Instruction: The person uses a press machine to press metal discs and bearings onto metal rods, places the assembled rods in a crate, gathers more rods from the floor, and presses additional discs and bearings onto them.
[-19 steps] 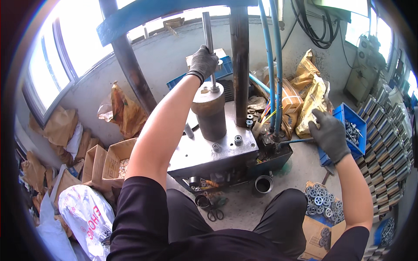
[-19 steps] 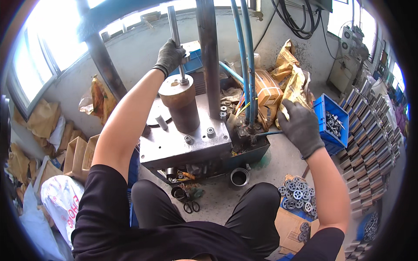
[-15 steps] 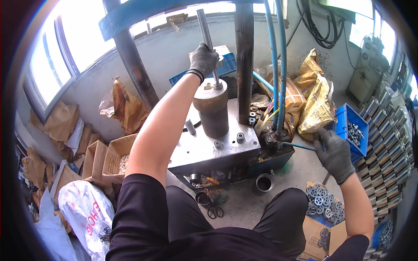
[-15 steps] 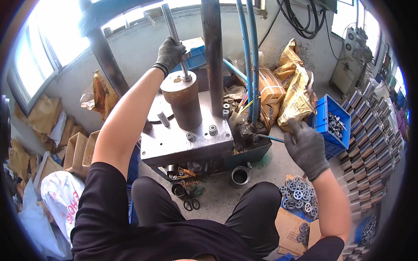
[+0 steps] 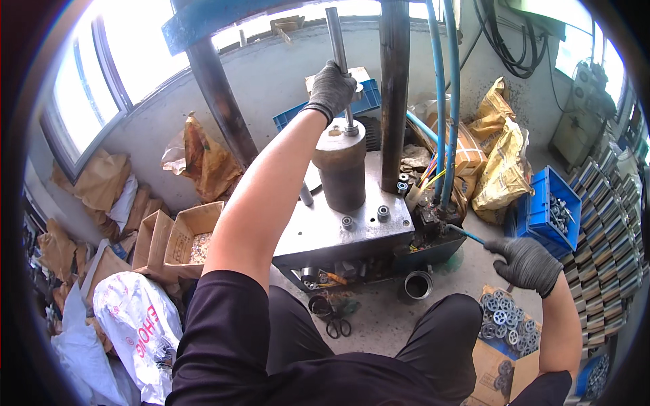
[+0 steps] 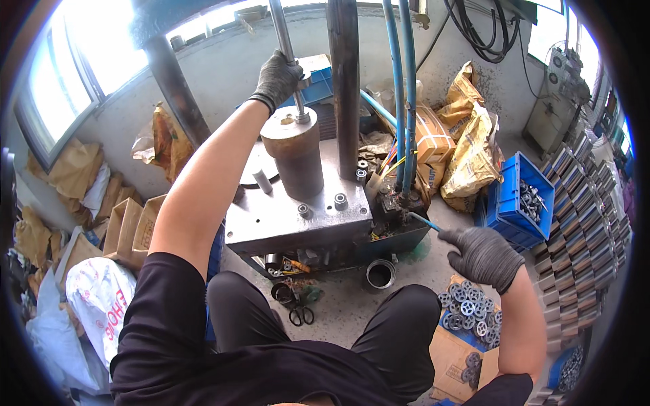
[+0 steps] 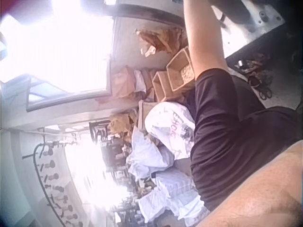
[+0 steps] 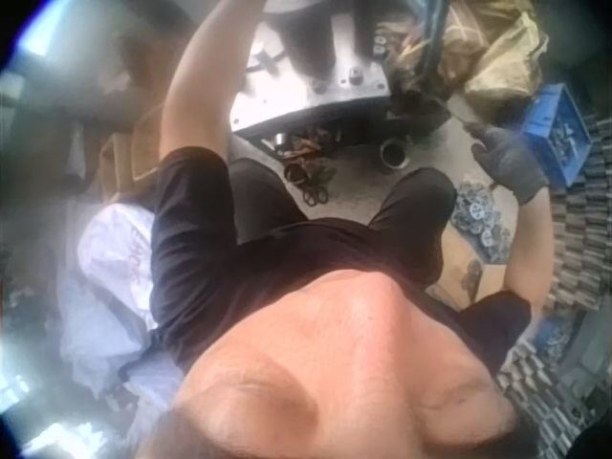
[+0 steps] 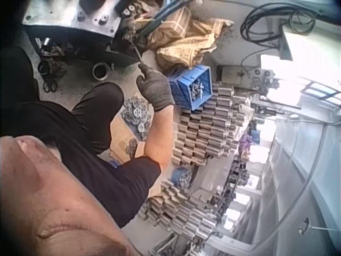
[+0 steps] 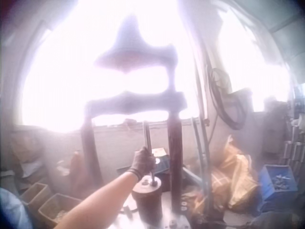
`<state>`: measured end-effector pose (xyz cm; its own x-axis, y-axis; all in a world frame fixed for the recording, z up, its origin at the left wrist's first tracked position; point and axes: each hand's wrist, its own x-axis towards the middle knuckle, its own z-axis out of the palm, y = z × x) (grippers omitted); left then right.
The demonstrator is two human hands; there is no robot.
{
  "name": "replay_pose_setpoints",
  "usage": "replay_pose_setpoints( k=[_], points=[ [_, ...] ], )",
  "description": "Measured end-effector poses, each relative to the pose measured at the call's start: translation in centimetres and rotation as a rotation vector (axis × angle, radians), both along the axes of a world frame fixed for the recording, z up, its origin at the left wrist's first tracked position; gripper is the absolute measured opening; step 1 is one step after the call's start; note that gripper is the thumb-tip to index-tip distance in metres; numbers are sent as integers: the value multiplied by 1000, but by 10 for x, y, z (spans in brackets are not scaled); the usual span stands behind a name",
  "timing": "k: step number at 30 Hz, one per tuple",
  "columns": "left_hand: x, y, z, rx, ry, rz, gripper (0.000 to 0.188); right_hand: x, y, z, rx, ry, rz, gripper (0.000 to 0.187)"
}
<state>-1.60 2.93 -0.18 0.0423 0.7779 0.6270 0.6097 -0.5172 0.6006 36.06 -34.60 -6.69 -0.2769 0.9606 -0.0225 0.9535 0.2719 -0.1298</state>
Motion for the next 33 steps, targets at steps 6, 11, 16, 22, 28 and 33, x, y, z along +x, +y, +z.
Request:
replay_pose_setpoints(
  k=[6, 11, 16, 22, 28, 33],
  points=[
    [5, -15, 4, -120, -66, -51, 26, 1, -11, -11, -21, 36, 84, 32],
    [8, -16, 8, -68, 53, 21, 29, -1, -21, -23, 61, 73, 62, 29],
    [6, -28, 12, -55, 103, 75, 31, -8, -51, -50, 109, 94, 23, 28],
    [6, -36, 14, -82, 93, 84, 32, -13, -78, -80, -75, 52, -57, 18],
    [7, -32, 14, -76, 96, 84, 31, -18, -77, -77, -101, 13, -109, 18],
    [8, -33, 13, -34, 138, 124, 31, -13, -65, -59, -136, 32, -78, 22]
  ],
)
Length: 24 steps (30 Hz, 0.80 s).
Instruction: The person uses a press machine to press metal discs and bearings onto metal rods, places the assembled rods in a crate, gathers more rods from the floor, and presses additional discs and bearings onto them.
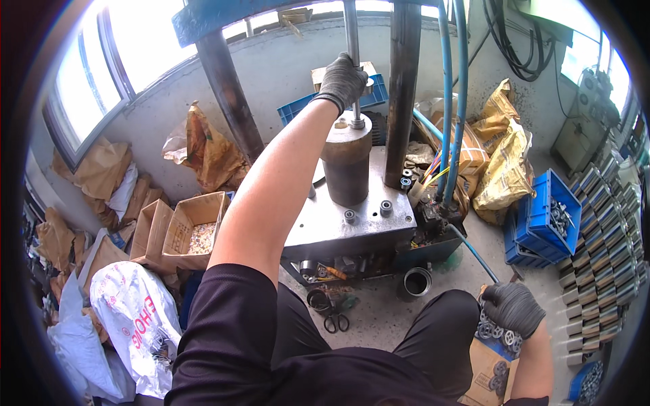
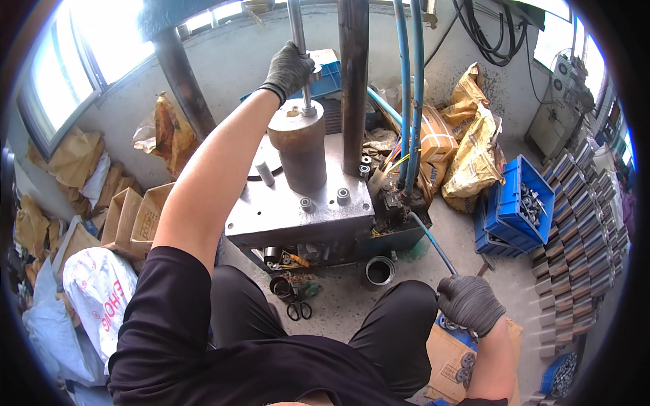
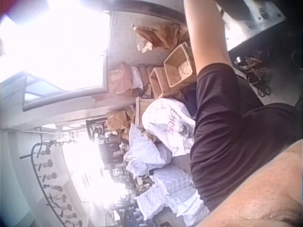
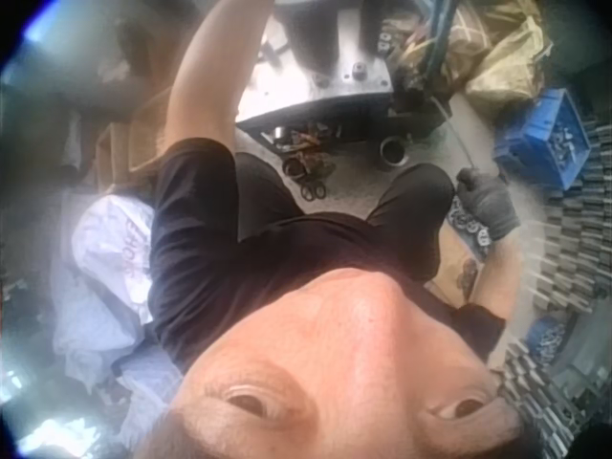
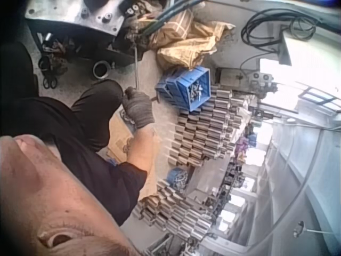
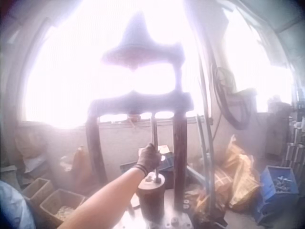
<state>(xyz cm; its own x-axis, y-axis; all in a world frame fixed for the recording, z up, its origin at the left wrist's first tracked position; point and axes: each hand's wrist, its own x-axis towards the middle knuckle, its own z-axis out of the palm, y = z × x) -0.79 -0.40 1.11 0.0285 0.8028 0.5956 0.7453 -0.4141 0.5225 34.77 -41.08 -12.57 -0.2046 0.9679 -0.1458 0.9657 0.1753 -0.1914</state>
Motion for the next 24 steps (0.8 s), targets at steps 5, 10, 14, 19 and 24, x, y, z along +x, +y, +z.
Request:
replay_pose_setpoints(
  k=[5, 10, 14, 19, 24],
  points=[
    [0, 2, -1, -56, -66, -38, 32, 2, 17, 19, 85, 119, -8, 32],
    [1, 1, -1, -29, -28, -7, 33, -8, 70, 38, 831, 146, 19, 22],
    [1, -2, 1, -31, -24, -10, 34, -1, 132, 67, 1062, 170, 34, 20],
    [-3, 0, 1, -9, 15, -24, 34, 2, 187, 85, 1075, 290, -57, 27],
    [-10, 9, -2, -47, -46, -158, 33, 3, 183, 83, 993, 277, -102, 34]
  ],
)
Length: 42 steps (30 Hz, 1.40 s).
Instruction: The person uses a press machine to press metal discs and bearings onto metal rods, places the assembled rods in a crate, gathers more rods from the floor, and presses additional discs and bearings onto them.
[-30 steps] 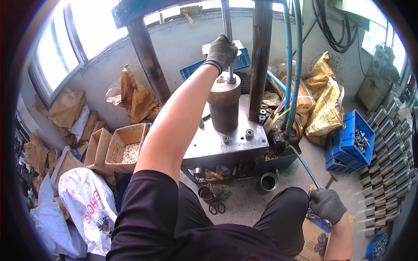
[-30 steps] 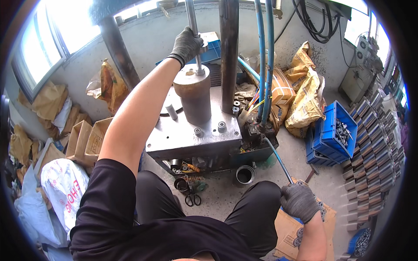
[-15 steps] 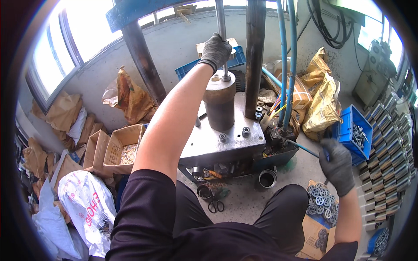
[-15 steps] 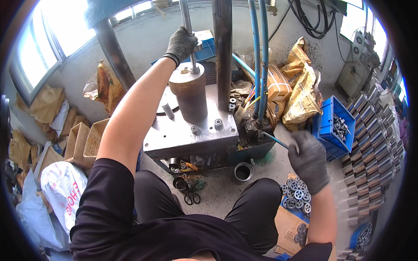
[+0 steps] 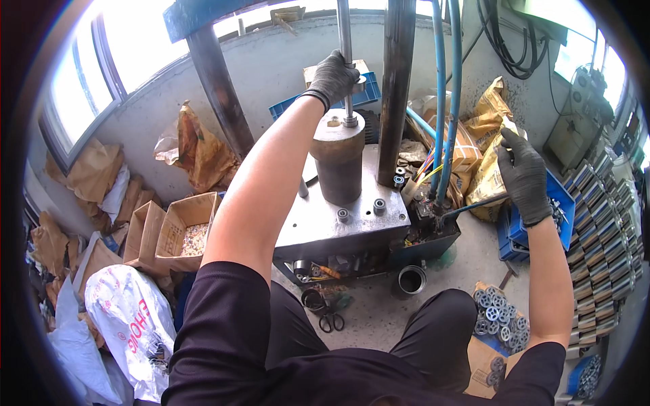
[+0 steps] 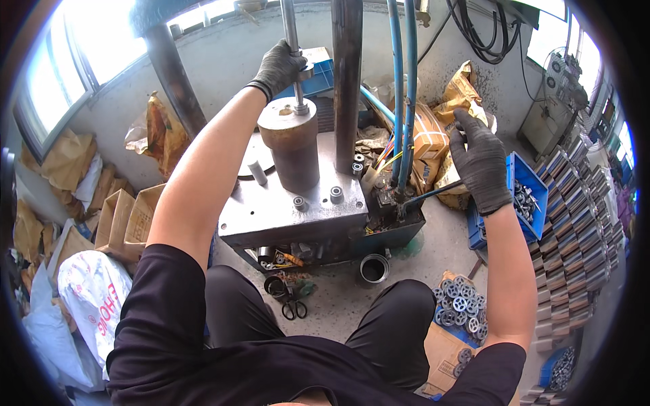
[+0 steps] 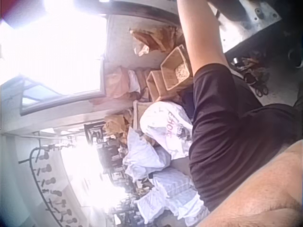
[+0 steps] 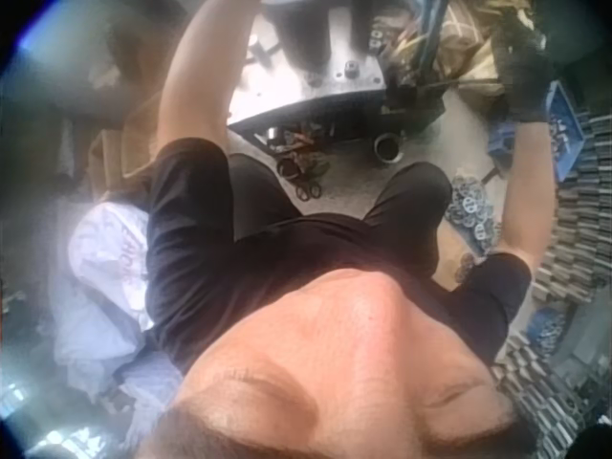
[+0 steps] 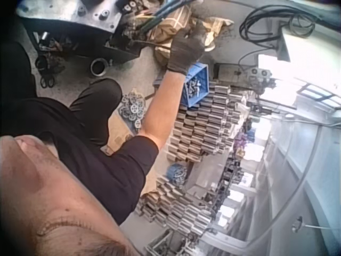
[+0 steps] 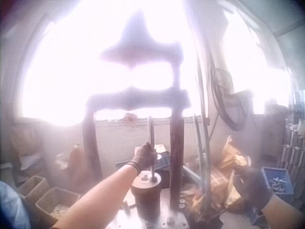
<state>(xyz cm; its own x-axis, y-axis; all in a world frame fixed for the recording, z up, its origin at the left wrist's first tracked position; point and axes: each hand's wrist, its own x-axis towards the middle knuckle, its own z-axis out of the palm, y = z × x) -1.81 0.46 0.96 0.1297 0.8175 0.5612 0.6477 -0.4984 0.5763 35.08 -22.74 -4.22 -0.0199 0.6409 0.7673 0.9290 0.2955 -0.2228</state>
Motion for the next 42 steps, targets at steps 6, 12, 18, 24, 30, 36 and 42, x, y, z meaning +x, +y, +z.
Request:
replay_pose_setpoints(
  k=[6, 12, 18, 24, 30, 36, 42],
  points=[
    [3, 2, -7, -8, -115, -24, 31, 1, -58, -21, -43, -89, -15, 45],
    [9, -6, -8, 73, 30, 159, 32, 0, -120, -43, -515, -167, 54, 41],
    [11, -11, -4, 28, -28, 172, 32, -6, -126, -34, -820, -176, 232, 34],
    [12, -8, -6, 55, -23, 180, 30, -5, -142, -47, -788, -102, 189, 34],
    [11, 2, -9, 62, -69, 150, 28, 3, -181, -84, -985, -178, 139, 29],
    [11, 6, -11, 59, -79, 145, 27, 7, -186, -101, -1072, -286, 181, 23],
    [11, 3, -10, 66, -26, 187, 27, 6, -174, -80, -1086, -250, 167, 26]
  ],
)
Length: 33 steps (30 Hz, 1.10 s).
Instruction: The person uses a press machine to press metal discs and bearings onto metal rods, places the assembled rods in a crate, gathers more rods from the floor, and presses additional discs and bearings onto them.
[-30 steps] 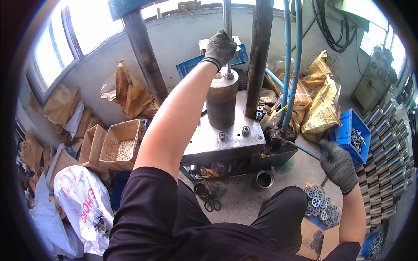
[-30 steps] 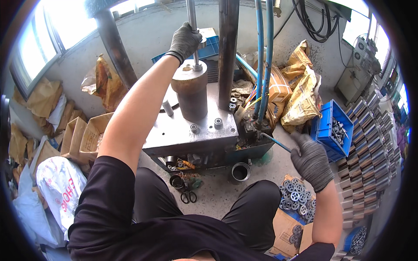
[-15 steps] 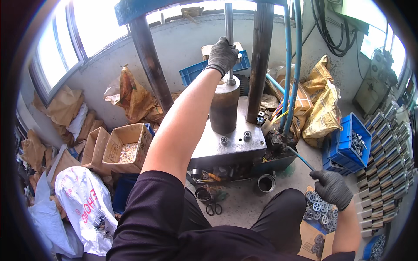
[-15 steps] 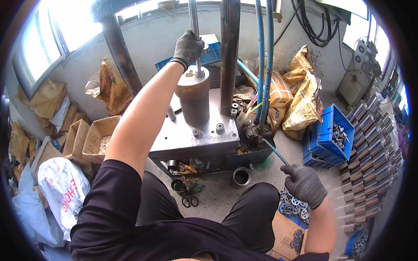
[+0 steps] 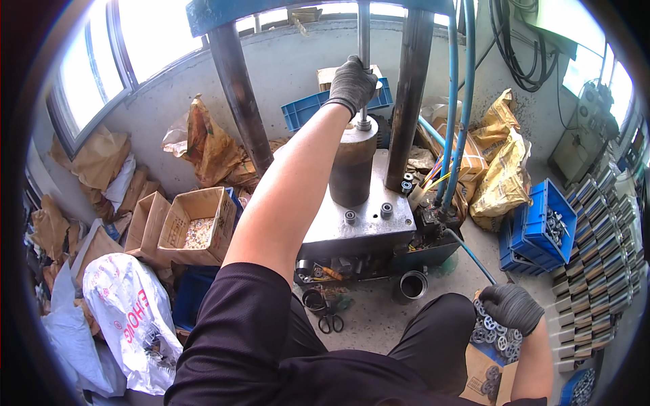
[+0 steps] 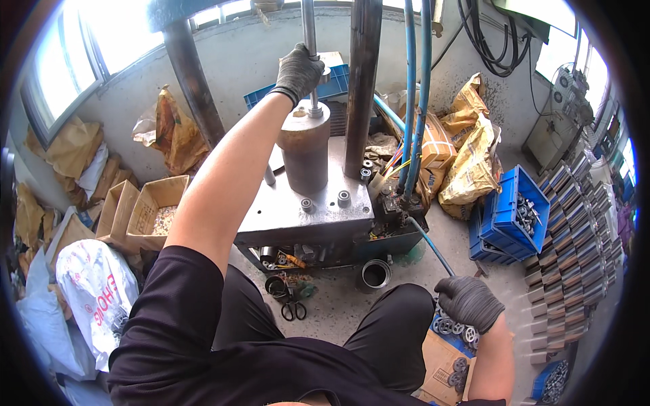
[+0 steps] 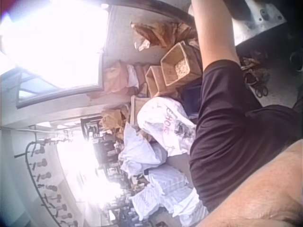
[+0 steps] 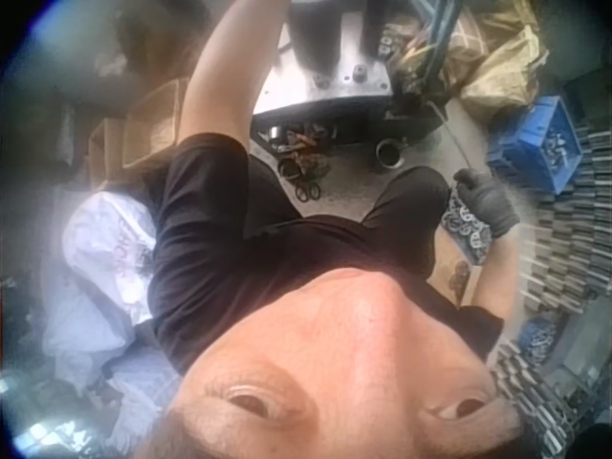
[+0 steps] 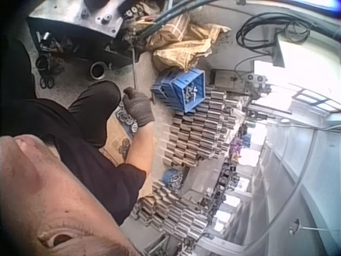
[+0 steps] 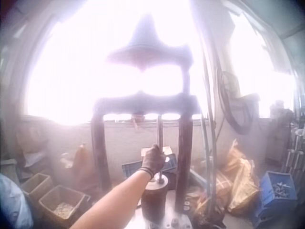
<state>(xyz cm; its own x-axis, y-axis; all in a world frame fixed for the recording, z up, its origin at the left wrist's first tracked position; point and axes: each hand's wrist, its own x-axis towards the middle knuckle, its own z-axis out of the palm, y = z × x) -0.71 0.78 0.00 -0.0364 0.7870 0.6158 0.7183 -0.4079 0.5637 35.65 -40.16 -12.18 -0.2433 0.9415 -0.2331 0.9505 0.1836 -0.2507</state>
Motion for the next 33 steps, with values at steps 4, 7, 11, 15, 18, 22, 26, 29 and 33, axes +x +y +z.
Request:
replay_pose_setpoints(
  k=[4, 7, 11, 15, 18, 22, 26, 29, 33],
  points=[
    [0, -5, 1, 16, 3, 15, 30, 0, 3, 5, 215, 164, -20, 30],
    [0, -8, 3, 7, 15, 27, 32, 0, 1, 0, 124, 65, -9, 32],
    [1, -6, 1, 4, 46, 52, 33, 3, 1, -2, 25, 18, 78, 33],
    [0, 3, -3, 3, 58, 41, 33, 4, 4, 0, 144, 163, -39, 31],
    [0, 8, -4, -1, -26, -16, 32, 5, 3, -2, 172, 139, -6, 31],
    [0, 6, -4, 8, -16, -4, 29, 5, 2, -4, 18, 15, 30, 31],
    [1, -2, -2, 20, 51, 46, 31, 3, 2, -2, 72, 161, -61, 31],
    [0, -7, 1, 9, 65, 47, 33, 1, 2, 0, 213, 182, -38, 31],
    [0, -11, 3, 3, 45, 41, 34, 0, 2, 0, 33, 29, 34, 32]
  ],
)
